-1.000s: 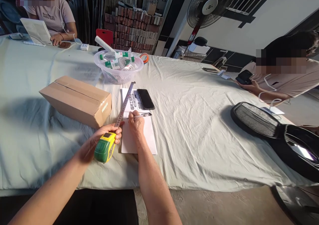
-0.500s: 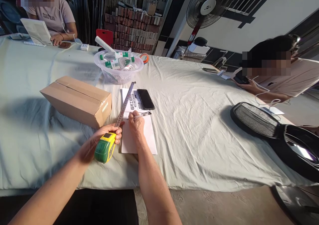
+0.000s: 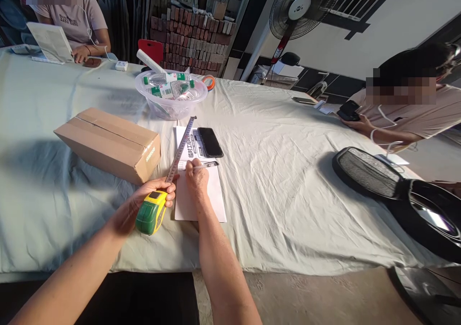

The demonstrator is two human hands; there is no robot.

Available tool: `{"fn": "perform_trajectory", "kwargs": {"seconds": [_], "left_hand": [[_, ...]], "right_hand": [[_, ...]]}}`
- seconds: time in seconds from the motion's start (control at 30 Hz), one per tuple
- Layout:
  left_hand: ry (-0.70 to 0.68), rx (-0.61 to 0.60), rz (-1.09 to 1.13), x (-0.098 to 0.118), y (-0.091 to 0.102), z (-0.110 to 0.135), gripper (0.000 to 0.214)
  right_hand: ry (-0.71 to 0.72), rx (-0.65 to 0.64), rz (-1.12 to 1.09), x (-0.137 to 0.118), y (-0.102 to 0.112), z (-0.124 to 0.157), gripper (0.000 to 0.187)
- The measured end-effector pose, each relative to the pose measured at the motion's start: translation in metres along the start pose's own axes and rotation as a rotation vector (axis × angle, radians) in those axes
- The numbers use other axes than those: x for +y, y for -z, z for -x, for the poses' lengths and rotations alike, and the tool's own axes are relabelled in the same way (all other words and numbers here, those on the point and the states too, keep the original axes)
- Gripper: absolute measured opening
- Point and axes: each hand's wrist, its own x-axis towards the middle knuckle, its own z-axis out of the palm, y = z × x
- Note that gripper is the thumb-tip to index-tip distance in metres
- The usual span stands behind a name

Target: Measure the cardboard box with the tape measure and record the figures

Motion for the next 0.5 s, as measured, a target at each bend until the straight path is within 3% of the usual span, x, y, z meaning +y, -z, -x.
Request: {"fn": "perform_trajectory", "kwargs": {"seconds": [0.37, 0.5], "left_hand": [[0.000, -0.008, 0.000, -0.0003, 0.0007, -0.0002, 0.007], [-0.002, -0.024, -0.004, -0.0002, 0.0032, -0.0015, 0.007]], "right_hand": [[-0.039, -0.009, 0.011, -0.0043, 0.0023, 0.0008, 0.025], [-0.017, 0.020, -0.136, -0.0075, 0.0046, 0.0018, 0.031]]}}
